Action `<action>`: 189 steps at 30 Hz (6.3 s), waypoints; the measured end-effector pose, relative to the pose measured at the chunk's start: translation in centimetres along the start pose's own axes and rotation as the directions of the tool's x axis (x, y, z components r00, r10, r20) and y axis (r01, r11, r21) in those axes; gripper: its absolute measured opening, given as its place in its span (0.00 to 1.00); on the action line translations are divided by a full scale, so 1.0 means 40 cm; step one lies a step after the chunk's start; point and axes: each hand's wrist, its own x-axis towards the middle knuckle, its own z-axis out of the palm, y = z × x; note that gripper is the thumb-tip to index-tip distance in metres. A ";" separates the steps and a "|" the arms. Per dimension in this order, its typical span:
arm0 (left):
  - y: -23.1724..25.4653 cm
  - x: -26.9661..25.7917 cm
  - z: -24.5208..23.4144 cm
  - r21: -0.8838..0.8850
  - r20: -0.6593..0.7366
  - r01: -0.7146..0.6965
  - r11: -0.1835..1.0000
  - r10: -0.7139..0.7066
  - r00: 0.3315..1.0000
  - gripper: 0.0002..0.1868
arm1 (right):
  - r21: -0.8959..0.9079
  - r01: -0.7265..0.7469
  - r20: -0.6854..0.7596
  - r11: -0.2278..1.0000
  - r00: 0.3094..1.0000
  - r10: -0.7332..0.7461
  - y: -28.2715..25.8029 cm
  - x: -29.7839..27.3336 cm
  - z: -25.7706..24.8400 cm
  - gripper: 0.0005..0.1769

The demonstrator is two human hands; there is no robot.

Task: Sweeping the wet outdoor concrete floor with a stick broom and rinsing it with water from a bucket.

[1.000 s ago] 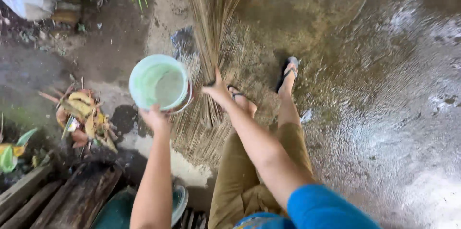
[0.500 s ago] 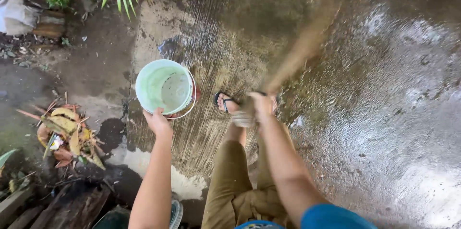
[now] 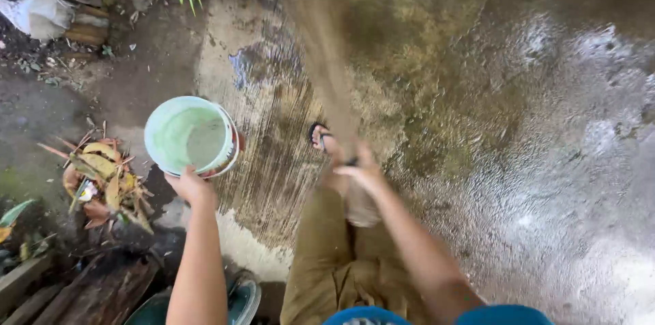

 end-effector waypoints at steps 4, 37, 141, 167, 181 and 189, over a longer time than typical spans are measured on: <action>-0.104 -0.037 0.006 0.007 0.038 0.092 0.996 -0.092 0.995 0.36 | -0.353 -0.228 -0.393 0.907 0.916 0.078 0.013 -0.100 -0.284 0.67; 0.139 0.129 0.398 0.451 0.389 0.120 0.884 -0.316 0.865 0.37 | -0.024 -0.324 -0.720 0.946 0.661 0.209 -0.110 0.239 -0.210 0.74; 0.156 0.130 0.410 0.554 0.254 0.101 0.826 -0.284 0.925 0.33 | 0.310 -0.158 0.048 0.938 0.988 0.150 -0.491 0.355 -0.089 0.66; 0.239 0.129 0.259 0.588 0.270 0.055 0.807 -0.260 0.927 0.35 | 0.088 -0.139 -0.581 0.986 0.797 0.164 -0.436 0.286 -0.113 0.47; 0.165 0.327 -0.056 0.445 -0.029 0.155 0.882 -0.159 0.987 0.37 | -0.686 0.006 -0.147 0.727 0.978 -0.146 -0.062 0.183 0.605 0.77; 0.140 0.280 -0.057 0.544 0.047 0.105 0.832 -0.155 0.987 0.36 | -0.315 -0.266 -0.351 0.911 0.925 0.149 -0.191 -0.008 0.022 0.74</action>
